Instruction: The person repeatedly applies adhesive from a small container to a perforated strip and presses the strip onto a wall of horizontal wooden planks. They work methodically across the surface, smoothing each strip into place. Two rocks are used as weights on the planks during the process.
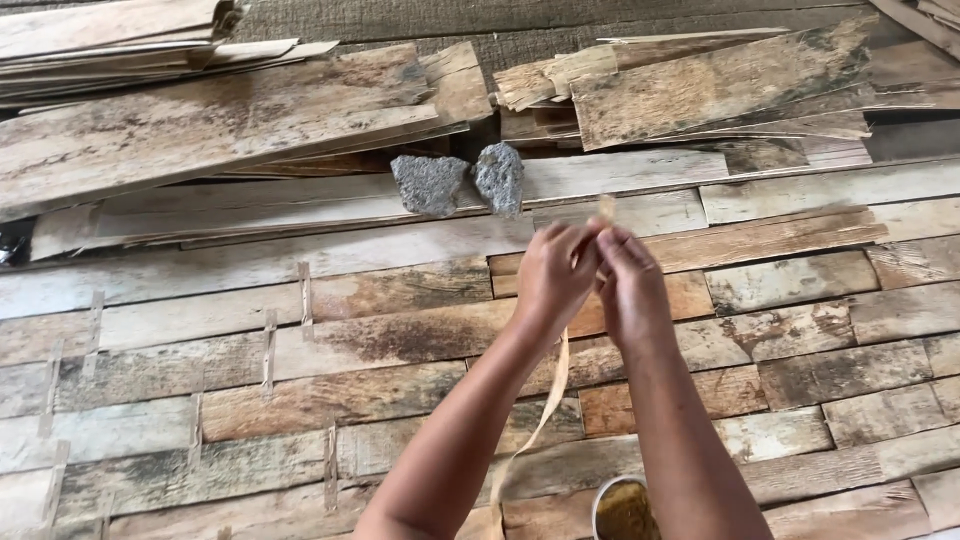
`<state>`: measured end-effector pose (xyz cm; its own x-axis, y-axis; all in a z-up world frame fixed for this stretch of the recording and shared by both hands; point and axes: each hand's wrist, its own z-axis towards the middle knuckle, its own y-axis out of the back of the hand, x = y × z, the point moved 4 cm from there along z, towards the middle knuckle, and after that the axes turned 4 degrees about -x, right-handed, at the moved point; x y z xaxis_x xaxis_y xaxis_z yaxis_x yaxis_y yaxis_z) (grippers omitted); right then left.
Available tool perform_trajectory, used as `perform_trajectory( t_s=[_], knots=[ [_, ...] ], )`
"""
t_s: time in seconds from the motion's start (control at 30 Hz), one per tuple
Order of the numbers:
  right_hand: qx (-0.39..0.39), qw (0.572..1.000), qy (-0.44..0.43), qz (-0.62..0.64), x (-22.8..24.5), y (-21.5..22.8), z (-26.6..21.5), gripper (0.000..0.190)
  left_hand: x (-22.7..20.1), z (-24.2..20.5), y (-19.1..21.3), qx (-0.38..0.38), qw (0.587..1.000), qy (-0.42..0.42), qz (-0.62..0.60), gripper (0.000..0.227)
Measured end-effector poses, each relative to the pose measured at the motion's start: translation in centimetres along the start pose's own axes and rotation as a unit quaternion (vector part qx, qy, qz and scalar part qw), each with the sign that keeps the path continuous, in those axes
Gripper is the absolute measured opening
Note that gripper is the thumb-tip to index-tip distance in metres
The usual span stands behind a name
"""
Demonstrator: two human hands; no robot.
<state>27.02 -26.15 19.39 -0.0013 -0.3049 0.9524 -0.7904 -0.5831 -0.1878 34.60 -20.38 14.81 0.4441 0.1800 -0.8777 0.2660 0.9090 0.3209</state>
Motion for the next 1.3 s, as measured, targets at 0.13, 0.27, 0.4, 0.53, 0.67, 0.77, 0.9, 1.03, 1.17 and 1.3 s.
perform_trajectory(
  t_s=[0.13, 0.27, 0.4, 0.53, 0.67, 0.77, 0.9, 1.03, 1.17, 1.3],
  knots=[
    [-0.023, 0.997, 0.060, 0.042, 1.6, 0.8, 5.1, 0.013, -1.8, 5.0, -0.4, -0.012, 0.992, -0.101, 0.074, 0.005],
    [0.003, 0.999, 0.050, 0.009, -0.9, 3.1, 9.9, 0.015, 5.0, 3.9, -0.6, 0.044, 0.996, -0.064, 0.049, 0.026],
    [0.062, 0.992, 0.009, -0.113, -5.3, 4.4, 13.8, 0.011, 18.6, -0.9, -3.8, 0.039, 0.978, -0.058, 0.199, 0.032],
    [0.130, 0.972, -0.002, -0.198, -8.4, 3.6, 16.8, 0.014, 20.3, -0.1, -5.7, 0.049, 0.959, -0.109, 0.257, 0.033],
    [0.252, 0.908, -0.016, -0.335, -11.9, 3.2, 21.2, 0.012, 21.9, 0.6, -7.4, 0.006, 0.934, -0.115, 0.339, 0.035],
    [0.317, 0.863, -0.056, -0.389, -13.3, 2.7, 23.1, 0.012, 21.5, 0.4, -6.9, -0.020, 0.937, -0.088, 0.338, 0.046],
    [0.377, 0.803, -0.099, -0.452, -10.9, 0.0, 23.3, 0.015, 20.1, 0.4, -5.9, -0.026, 0.965, -0.062, 0.252, 0.047],
    [0.365, 0.729, -0.035, -0.578, -15.2, 1.0, 26.8, 0.017, 17.8, 1.2, -4.4, -0.024, 0.970, -0.112, 0.215, 0.033],
    [0.355, 0.639, 0.001, -0.683, -17.7, 1.4, 28.2, 0.025, 16.6, 1.5, -4.1, 0.024, 0.957, -0.119, 0.263, 0.044],
    [0.334, 0.574, 0.032, -0.747, -15.2, -0.5, 27.8, 0.024, 17.2, 1.3, -4.6, 0.028, 0.951, -0.131, 0.280, 0.049]
  ],
)
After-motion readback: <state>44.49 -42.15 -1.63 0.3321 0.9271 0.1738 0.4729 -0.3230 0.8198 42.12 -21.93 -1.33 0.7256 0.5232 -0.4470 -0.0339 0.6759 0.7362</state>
